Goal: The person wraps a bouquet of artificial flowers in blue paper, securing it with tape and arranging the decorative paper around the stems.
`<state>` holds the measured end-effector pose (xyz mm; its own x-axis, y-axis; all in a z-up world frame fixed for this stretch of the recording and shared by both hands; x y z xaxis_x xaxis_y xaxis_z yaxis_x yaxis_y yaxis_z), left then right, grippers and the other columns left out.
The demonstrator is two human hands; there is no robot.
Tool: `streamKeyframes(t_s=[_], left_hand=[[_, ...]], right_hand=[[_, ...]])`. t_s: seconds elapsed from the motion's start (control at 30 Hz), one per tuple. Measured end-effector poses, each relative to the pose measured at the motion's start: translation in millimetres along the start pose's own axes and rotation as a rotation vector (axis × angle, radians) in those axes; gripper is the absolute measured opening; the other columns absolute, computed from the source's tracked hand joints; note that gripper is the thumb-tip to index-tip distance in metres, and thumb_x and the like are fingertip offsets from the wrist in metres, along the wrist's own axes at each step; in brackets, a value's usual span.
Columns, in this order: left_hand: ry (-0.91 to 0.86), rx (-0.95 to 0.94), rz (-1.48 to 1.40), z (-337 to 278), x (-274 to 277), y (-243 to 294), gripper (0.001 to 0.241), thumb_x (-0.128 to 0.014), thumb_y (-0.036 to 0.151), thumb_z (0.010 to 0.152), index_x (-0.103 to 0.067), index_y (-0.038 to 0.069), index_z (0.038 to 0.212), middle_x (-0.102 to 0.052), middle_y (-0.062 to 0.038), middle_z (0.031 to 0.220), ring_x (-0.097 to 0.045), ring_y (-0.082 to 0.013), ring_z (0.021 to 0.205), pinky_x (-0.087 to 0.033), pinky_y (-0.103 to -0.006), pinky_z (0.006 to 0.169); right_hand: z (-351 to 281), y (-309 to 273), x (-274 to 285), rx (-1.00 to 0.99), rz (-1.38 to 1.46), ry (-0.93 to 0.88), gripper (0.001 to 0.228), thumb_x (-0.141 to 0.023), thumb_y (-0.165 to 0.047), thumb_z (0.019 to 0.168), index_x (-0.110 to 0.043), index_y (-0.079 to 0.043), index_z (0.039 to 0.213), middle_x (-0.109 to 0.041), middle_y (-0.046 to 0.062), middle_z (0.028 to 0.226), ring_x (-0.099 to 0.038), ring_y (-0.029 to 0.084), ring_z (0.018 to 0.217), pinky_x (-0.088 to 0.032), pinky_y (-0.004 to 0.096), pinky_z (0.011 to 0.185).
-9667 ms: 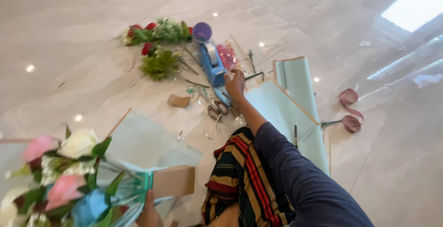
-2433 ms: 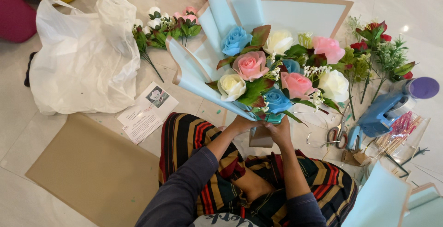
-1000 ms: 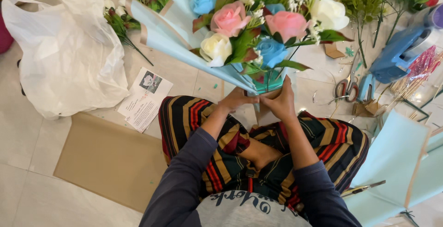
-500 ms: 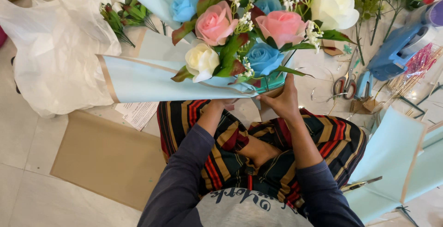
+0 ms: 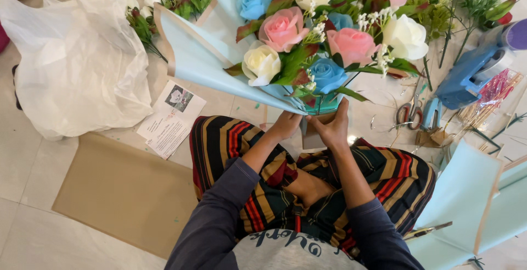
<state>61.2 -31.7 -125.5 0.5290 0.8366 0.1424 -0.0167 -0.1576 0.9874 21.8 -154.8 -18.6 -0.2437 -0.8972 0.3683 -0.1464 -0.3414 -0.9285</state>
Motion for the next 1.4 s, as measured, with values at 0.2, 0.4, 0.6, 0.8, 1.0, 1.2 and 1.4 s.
streamKeyframes(t_s=[0.2,0.4,0.6,0.8,1.0,1.2,1.4], left_hand=[[-0.059,-0.089,-0.238,-9,-3,22,0.019,-0.037,0.022,0.093,-0.051,0.009,0.092,-0.042,-0.002,0.085,-0.042,-0.0115,0.086,-0.033,-0.0391,0.09],[-0.075,-0.145,-0.325,-33,17,115,0.023,-0.049,0.014,0.079,-0.034,0.014,0.061,-0.026,0.006,0.071,-0.032,-0.0089,0.061,-0.032,-0.0286,0.063],[-0.151,-0.19,-0.421,-31,23,123,0.022,-0.053,0.017,0.088,-0.061,0.0,0.101,-0.062,-0.012,0.1,-0.057,-0.0181,0.089,-0.039,-0.0357,0.089],[-0.181,-0.227,-0.266,-30,16,92,0.028,-0.048,0.02,0.093,-0.059,0.0,0.11,-0.06,-0.015,0.108,-0.057,-0.0223,0.098,-0.039,-0.0412,0.094],[-0.145,-0.058,-0.142,-28,14,85,0.043,-0.052,0.034,0.091,-0.053,0.003,0.12,-0.054,-0.017,0.119,-0.05,-0.0283,0.111,-0.033,-0.0459,0.1],[-0.15,0.079,-0.142,-31,16,91,0.063,-0.053,0.048,0.086,-0.045,0.002,0.128,-0.044,-0.022,0.128,-0.044,-0.036,0.115,-0.028,-0.0501,0.102],[-0.091,0.265,-0.149,-31,13,106,0.081,-0.063,0.054,0.074,-0.04,-0.001,0.129,-0.037,-0.027,0.132,-0.035,-0.0416,0.122,-0.026,-0.0541,0.101]], right_hand=[[-1,5,-4,0.053,0.025,-0.012,0.086,-0.082,-0.028,0.057,-0.031,-0.011,0.124,-0.049,0.021,0.115,-0.043,0.04,0.113,-0.033,0.049,0.094],[1,15,-6,0.138,0.066,-0.046,0.08,-0.078,-0.017,0.062,-0.029,-0.006,0.124,-0.045,0.024,0.118,-0.039,0.042,0.116,-0.029,0.051,0.097],[3,6,-2,0.323,0.086,-0.14,0.078,-0.064,-0.01,0.073,-0.015,0.003,0.133,-0.031,0.028,0.132,-0.025,0.04,0.126,-0.019,0.05,0.103],[4,20,1,0.376,0.082,-0.19,0.088,-0.067,-0.013,0.068,-0.012,0.003,0.135,-0.024,0.027,0.135,-0.019,0.038,0.129,-0.014,0.048,0.105],[-8,5,0,0.267,0.008,-0.152,0.089,-0.072,-0.02,0.065,-0.017,0.001,0.131,-0.032,0.027,0.127,-0.028,0.042,0.123,-0.022,0.048,0.103],[-6,40,-3,0.176,-0.066,-0.135,0.081,-0.073,-0.024,0.063,-0.024,0.004,0.122,-0.036,0.034,0.118,-0.032,0.051,0.116,-0.026,0.054,0.098],[1,58,-5,0.128,-0.072,-0.124,0.09,-0.075,-0.027,0.06,-0.021,-0.001,0.128,-0.038,0.032,0.12,-0.035,0.05,0.115,-0.03,0.054,0.096]])
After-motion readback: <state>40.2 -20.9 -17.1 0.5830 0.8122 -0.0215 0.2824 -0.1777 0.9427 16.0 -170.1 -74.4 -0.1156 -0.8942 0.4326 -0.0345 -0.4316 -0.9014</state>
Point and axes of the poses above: each hand's wrist, its own z-axis towards the middle knuckle, its own x-axis out of the back of the hand, y = z × x, the point moved 5 cm from there along z, towards the middle knuckle
